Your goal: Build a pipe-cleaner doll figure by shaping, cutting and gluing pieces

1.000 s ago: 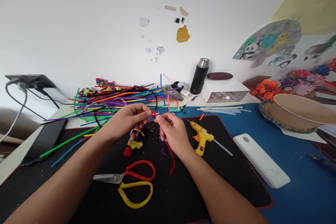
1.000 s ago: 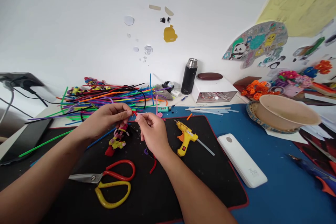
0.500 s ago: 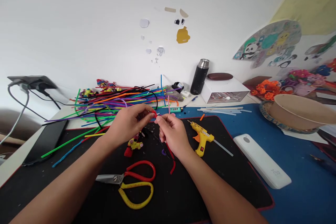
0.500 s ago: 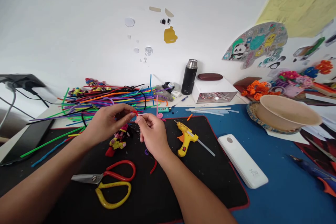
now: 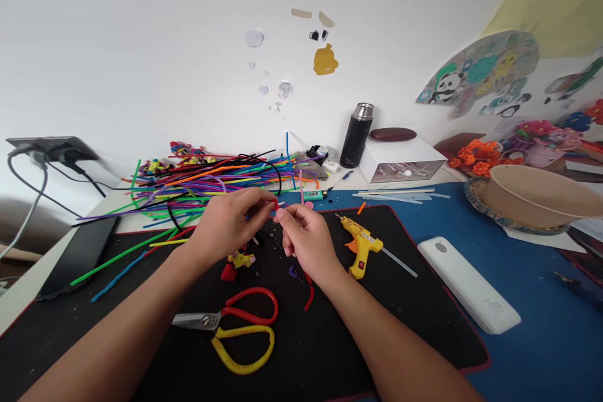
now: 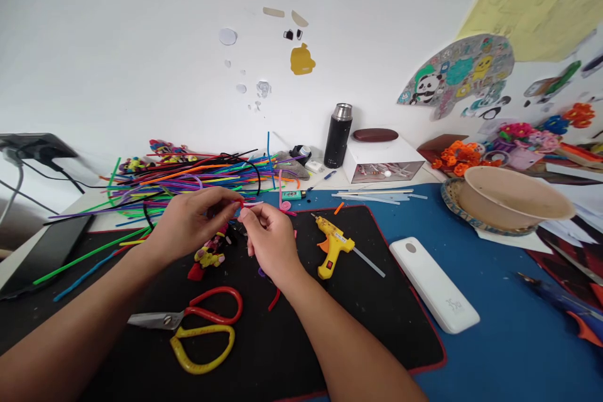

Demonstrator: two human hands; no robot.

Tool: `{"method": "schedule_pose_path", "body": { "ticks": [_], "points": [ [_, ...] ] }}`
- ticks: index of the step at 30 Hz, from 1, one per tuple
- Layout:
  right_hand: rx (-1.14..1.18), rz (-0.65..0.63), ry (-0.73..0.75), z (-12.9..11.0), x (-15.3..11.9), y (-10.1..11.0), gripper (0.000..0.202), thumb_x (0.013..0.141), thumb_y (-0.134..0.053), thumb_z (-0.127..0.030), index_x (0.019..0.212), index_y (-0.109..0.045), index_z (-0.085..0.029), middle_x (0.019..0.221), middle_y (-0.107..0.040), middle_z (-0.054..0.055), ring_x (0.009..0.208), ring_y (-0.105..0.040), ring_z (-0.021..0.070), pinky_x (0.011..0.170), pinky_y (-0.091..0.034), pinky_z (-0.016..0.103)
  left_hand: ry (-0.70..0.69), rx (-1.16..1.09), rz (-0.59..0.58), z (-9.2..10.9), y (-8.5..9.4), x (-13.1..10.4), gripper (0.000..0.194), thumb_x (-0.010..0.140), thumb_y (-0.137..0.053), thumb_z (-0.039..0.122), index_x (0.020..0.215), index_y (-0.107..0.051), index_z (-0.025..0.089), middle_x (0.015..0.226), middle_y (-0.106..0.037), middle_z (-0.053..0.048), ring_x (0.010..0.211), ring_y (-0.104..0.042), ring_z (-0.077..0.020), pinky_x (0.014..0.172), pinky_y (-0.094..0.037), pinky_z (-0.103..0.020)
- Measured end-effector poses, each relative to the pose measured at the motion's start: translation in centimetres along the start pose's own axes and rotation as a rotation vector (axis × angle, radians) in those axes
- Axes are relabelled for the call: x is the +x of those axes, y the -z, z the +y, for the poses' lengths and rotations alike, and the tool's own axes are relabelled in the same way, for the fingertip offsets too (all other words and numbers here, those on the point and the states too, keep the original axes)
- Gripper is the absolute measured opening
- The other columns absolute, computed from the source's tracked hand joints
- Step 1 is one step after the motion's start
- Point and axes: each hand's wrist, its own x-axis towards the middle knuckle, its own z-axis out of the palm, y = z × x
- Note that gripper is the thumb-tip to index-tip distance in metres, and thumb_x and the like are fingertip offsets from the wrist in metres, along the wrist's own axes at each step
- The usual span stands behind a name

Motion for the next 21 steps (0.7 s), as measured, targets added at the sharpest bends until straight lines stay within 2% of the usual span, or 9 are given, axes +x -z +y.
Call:
{"method": "schedule_pose_path", "body": {
  "ticks": [13,21],
  "points": [
    [-0.004,-0.008,0.011,0.11,-0.02,-0.04,0.036,0.092,-0.069,-0.057,0.082,-0.063,-0.023,0.05,-0.049,-0.009,0.039,-0.047,0.0106,0.042,-0.034,0.023,0.082,-0.05,-0.025,0.35,-0.26,0.07,0.029,0.101,-0.055,0.041,0.103,-0.076,0.02,0.075,-0.076,-0.002,0.065,-0.068,-0.018,0.063,-0.044,-0.027],
    [-0.006,-0.006,0.004,0.03,0.0,-0.03,0.036,0.092,-0.07,-0.057,0.082,-0.063,-0.023,0.05,-0.05,-0.009,0.039,-0.048,0.0108,0.042,-0.034,0.023,0.093,-0.103,-0.045,0.43,0.07,0.08,0.031,0.101,-0.056,0.042,0.102,-0.078,0.02,0.084,-0.082,-0.004,0.068,-0.071,-0.0191,0.062,-0.046,-0.027]
  ]
}}
